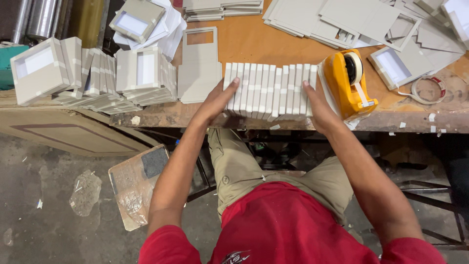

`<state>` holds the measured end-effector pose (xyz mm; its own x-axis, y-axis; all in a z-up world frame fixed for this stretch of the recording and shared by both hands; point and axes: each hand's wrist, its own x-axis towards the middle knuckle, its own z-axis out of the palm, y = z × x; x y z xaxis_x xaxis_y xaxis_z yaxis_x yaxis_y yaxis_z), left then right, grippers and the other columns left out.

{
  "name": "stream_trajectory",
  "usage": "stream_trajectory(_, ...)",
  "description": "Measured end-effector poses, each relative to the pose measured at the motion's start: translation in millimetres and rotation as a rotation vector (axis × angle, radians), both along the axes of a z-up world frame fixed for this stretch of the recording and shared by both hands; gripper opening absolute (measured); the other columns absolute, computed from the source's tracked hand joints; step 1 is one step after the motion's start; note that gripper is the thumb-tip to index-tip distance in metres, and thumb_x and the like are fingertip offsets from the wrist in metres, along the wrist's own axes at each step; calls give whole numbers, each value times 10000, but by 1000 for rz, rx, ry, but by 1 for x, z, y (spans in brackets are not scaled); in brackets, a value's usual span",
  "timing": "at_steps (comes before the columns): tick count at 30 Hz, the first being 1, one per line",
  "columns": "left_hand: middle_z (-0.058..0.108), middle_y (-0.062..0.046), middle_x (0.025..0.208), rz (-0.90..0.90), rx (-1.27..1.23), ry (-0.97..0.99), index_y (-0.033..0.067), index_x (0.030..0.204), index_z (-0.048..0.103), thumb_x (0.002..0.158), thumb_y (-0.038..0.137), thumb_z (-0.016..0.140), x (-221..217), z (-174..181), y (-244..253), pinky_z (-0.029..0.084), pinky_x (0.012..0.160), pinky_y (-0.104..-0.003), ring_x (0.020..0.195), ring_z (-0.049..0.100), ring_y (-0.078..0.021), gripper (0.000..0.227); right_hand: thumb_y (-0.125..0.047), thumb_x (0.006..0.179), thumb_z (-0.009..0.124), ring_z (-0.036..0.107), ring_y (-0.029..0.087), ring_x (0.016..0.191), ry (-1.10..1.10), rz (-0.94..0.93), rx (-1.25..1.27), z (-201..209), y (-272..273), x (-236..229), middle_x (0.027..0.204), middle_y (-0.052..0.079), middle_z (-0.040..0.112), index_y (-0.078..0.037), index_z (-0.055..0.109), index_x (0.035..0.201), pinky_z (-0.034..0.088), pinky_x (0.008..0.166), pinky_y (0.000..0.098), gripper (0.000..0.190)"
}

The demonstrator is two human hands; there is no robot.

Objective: The person stacks white cardboard frames and then assembles individual frames by folding flaps and securing them with clear tape from a dispenser. The person places completed frames into a growing stack on the table.

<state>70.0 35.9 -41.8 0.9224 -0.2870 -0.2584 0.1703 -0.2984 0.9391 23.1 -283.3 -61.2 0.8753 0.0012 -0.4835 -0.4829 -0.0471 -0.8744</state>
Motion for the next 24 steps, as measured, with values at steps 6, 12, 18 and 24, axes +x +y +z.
stream_trajectory(6, 119, -293, 1748, -102, -100, -495, 12, 1667, 5, 955, 543, 692, -21, -8, 15, 171, 1327, -481, 1635, 154, -423, 1122, -418, 792, 829, 379, 327, 1573, -803, 228, -489, -32, -15, -20, 1667, 146, 355, -126, 239, 1636, 315, 1309, 472, 1071)
stream_trajectory(12, 211, -298, 1628, -132, -71, -415, 76, 1593, -48, 733, 531, 867, -40, -51, 30, 217, 1250, -501, 1538, 227, -426, 1335, -451, 553, 984, 239, 446, 1545, -1101, 350, -767, -37, -20, -33, 1665, 244, 162, -183, 16, 1622, 290, 1242, 544, 1467)
stream_trajectory(18, 336, -274, 1631, 72, -269, -110, 84, 1630, 224, 859, 808, 540, -19, -54, 33, 307, 1159, -579, 1487, 337, -476, 1104, -633, 864, 760, 307, 376, 1602, -761, 121, 27, -56, -14, -23, 1746, 230, 206, -142, -68, 1690, 296, 1300, 495, 1268)
stream_trajectory(24, 295, -295, 1626, 131, -92, -110, 2, 1618, 204, 875, 771, 525, 1, -33, 5, 293, 1193, -503, 1512, 290, -414, 1117, -486, 1004, 607, 122, 334, 1671, -810, 54, -232, -57, 4, -11, 1801, 210, 89, -62, 79, 1719, 132, 1355, 446, 985)
